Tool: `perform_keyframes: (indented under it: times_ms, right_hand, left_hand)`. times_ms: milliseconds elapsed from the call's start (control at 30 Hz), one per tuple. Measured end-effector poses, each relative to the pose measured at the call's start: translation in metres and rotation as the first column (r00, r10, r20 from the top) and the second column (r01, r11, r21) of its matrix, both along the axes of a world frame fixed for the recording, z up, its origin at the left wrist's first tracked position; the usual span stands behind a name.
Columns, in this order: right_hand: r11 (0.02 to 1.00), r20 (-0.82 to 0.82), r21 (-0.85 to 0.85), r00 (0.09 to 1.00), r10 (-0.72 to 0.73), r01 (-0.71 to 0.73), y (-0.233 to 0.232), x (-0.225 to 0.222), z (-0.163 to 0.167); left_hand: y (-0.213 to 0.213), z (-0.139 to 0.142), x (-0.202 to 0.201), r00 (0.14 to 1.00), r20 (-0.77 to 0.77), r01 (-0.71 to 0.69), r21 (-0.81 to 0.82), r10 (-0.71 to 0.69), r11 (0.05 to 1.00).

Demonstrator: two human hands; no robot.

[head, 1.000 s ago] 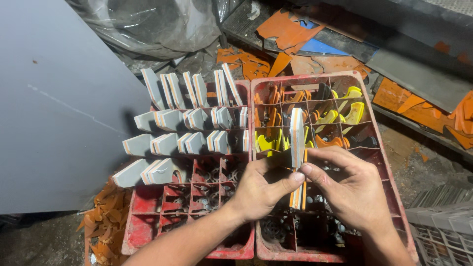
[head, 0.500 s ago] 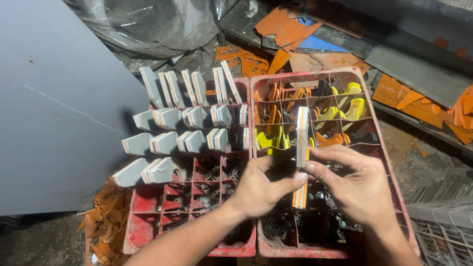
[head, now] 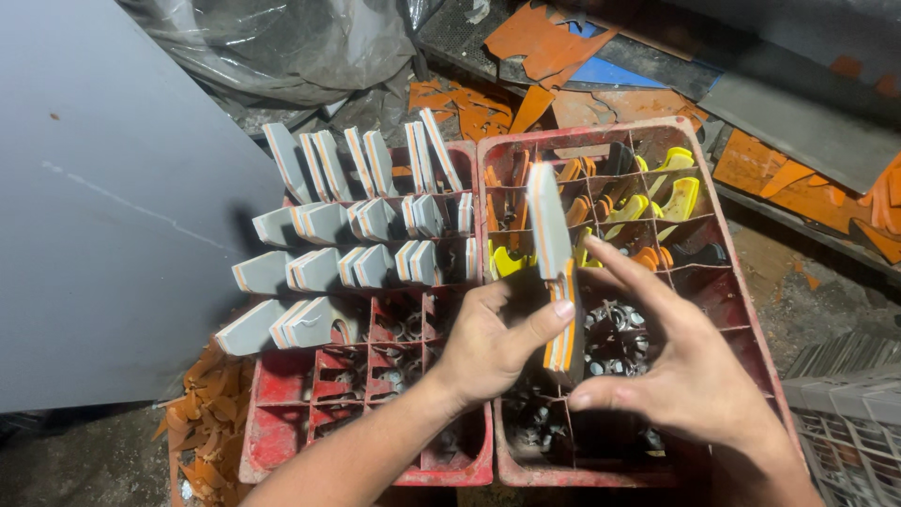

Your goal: The person sits on the floor and repeatedly picks up gray and orange plastic components from a red crate. They align and press the pieces together by hand, then place the assembled units back into the crate. The process is repeated for multiple units.

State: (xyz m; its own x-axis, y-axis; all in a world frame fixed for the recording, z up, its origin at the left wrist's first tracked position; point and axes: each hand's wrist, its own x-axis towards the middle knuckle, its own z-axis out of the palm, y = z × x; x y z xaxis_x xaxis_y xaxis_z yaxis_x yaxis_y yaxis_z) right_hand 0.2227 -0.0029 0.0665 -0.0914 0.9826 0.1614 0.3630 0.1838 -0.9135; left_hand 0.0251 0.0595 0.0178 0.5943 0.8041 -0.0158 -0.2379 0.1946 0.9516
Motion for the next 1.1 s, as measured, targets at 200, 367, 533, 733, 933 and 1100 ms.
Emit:
perform_keyframes:
  times_ms: [200, 367, 533, 733, 933, 1100]
  right_hand:
    - [0.995, 0.165, 0.067, 0.984, 0.061, -0.073, 0.003, -0.004, 0.002]
    - [0.997, 0.101, -0.014, 0.992, 0.072, -0.071, 0.006, -0.005, 0.006]
    - [0.998, 0.141, -0.036, 0.988, 0.055, -0.051, 0.006, -0.004, 0.008]
    - [0.995, 0.176, -0.100, 0.984, 0.019, -0.001, 0.004, -0.002, 0.003]
    - [0.982, 0.119, -0.187, 0.993, 0.028, -0.006, 0.001, 0.001, -0.008]
    - [1.000, -0.030, -0.003, 0.999, 0.025, -0.025, -0.002, 0.004, -0.012]
  left_hand:
    - [-0.002, 0.001, 0.001, 0.995, 0.103, 0.009, -0.079, -0.001, 0.997]
    - [-0.002, 0.000, 0.002, 0.985, 0.164, 0.074, -0.179, -0.044, 0.981]
    - [-0.004, -0.003, 0.005, 0.986, 0.166, 0.051, -0.219, -0.014, 0.974]
    - [-0.003, -0.007, 0.005, 0.987, 0.160, 0.050, -0.229, -0.013, 0.972]
    - [-0.002, -0.006, 0.005, 0.990, 0.144, 0.039, -0.213, -0.008, 0.976]
    - [0.002, 0.001, -0.001, 0.984, 0.159, 0.105, -0.121, -0.086, 0.987]
